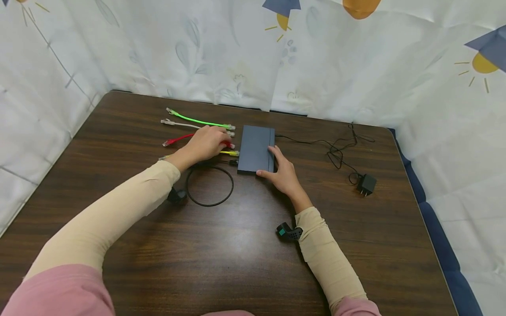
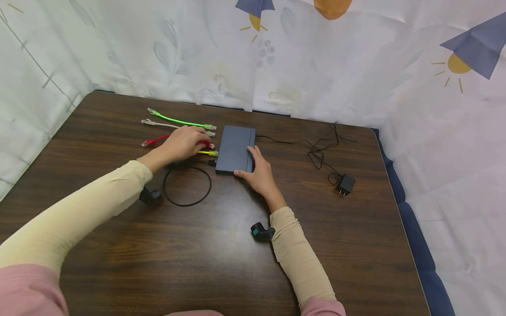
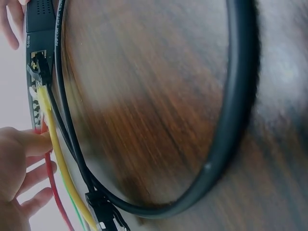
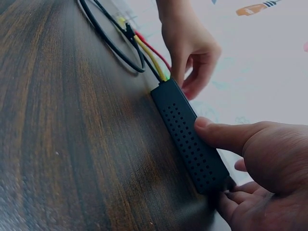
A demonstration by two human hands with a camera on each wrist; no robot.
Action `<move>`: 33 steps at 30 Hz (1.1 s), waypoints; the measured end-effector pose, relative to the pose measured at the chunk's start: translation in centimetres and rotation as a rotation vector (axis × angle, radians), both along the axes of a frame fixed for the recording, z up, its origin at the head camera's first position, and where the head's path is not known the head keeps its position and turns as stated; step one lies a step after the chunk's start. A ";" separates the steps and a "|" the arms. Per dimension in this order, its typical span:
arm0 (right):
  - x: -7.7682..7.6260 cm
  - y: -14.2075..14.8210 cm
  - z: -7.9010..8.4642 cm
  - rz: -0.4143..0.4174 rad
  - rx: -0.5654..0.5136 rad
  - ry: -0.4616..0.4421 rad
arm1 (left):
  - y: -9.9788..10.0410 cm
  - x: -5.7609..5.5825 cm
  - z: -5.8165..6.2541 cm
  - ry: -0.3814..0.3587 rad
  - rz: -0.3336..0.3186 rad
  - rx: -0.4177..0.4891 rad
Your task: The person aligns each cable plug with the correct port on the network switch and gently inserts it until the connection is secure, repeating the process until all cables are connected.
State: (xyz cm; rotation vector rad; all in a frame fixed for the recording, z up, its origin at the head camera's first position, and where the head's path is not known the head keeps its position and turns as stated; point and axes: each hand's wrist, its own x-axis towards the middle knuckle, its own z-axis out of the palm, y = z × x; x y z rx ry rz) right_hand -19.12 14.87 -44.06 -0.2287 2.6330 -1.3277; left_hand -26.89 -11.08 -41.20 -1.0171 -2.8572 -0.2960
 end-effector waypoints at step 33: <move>-0.1 0.1 -0.1 0.000 -0.012 0.009 | 1.3 0.9 -0.3 0.065 0.023 -0.024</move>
